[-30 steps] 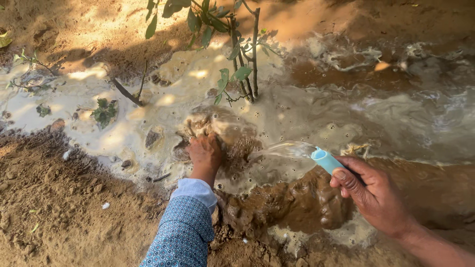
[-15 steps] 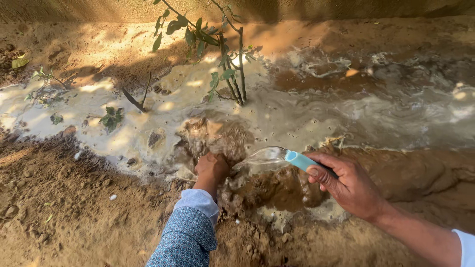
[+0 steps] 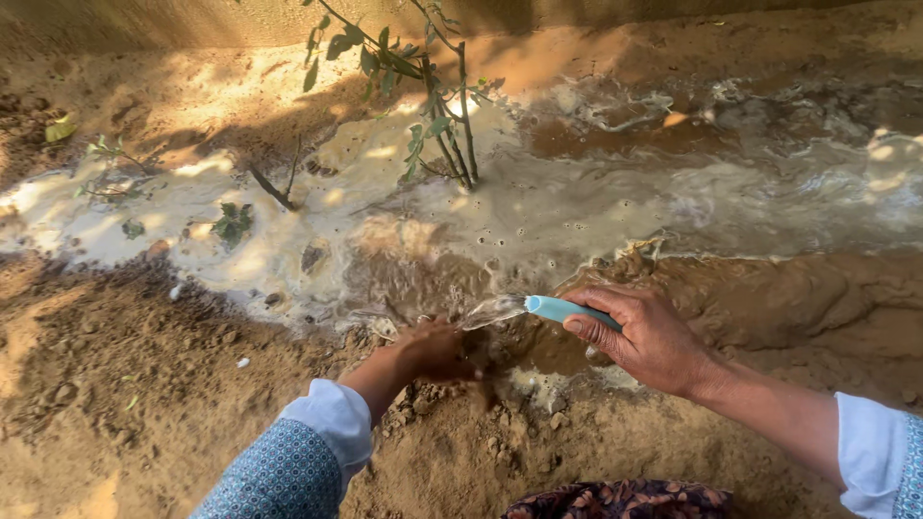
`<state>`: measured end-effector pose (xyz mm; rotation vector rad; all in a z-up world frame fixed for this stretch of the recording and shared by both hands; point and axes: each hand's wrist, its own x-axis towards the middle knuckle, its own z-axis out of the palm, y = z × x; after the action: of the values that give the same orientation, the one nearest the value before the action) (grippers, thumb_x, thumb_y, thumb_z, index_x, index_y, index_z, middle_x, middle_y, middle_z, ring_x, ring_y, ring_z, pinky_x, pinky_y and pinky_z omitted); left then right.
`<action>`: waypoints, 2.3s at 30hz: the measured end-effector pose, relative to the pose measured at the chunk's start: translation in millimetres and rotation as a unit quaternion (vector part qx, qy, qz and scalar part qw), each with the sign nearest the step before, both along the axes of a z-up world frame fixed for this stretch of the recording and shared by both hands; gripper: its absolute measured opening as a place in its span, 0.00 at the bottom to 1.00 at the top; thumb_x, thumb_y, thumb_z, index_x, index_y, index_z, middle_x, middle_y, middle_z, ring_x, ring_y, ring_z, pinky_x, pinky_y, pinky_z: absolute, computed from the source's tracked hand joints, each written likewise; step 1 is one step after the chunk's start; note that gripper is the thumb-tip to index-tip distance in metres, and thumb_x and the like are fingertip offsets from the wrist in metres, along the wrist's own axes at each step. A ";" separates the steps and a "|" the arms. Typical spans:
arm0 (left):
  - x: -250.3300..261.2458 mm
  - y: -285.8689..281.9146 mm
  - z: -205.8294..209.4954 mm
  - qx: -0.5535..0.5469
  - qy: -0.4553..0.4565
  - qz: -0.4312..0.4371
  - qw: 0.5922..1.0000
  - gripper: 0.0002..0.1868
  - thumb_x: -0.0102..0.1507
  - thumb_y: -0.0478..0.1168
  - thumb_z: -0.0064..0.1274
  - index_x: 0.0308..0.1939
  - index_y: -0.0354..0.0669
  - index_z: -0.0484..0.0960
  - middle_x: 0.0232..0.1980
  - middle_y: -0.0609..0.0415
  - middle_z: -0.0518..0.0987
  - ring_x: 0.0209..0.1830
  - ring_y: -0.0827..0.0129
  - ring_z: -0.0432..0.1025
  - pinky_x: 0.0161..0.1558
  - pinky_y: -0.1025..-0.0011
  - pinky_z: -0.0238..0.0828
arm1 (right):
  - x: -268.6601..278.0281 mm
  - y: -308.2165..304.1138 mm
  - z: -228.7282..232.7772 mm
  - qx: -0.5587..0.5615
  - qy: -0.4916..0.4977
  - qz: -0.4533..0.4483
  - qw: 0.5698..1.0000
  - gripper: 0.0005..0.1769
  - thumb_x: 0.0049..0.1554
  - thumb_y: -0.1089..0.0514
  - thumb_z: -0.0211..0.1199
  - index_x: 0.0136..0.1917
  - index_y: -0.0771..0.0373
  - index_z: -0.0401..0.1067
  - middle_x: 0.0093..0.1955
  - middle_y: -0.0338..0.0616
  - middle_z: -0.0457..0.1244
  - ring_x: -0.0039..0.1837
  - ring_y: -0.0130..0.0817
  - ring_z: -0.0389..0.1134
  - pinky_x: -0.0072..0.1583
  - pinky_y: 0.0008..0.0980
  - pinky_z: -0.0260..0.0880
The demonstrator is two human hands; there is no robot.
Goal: The person waters a small plant with a hose while using their other hand to clear dirt and guide the water around the base of the stem.
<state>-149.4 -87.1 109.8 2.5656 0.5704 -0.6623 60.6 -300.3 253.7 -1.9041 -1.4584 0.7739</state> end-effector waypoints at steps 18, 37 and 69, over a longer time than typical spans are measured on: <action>-6.0 -57.4 79.7 0.021 0.151 -0.012 0.988 0.43 0.71 0.66 0.37 0.81 0.62 0.34 0.84 0.47 0.30 0.83 0.45 0.39 0.78 0.41 0.33 | 29.7 7.0 12.0 -0.019 -0.155 0.060 0.986 0.26 0.59 0.37 0.55 0.62 0.53 0.73 0.50 0.38 0.73 0.50 0.30 0.75 0.56 0.37 0.76; 146.8 14.4 98.3 0.072 -0.073 0.058 0.993 0.15 0.61 0.46 0.55 0.49 0.48 0.82 0.44 0.47 0.82 0.41 0.59 0.75 0.47 0.62 0.75 | 76.4 4.5 61.3 0.036 -0.253 -0.012 0.967 0.23 0.57 0.38 0.60 0.61 0.49 0.74 0.46 0.37 0.74 0.46 0.34 0.76 0.50 0.41 0.75; 168.1 16.5 79.3 0.111 -0.338 0.180 0.917 0.11 0.68 0.43 0.46 0.39 0.47 0.84 0.41 0.42 0.83 0.41 0.47 0.79 0.46 0.54 0.76 | 115.7 23.8 24.5 0.031 -0.301 0.006 0.953 0.30 0.60 0.34 0.54 0.65 0.54 0.71 0.49 0.47 0.73 0.47 0.44 0.75 0.55 0.48 0.73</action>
<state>18.7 -70.7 189.1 2.5519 0.8615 0.4308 176.3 -276.5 278.1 -2.1918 -1.8156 0.1344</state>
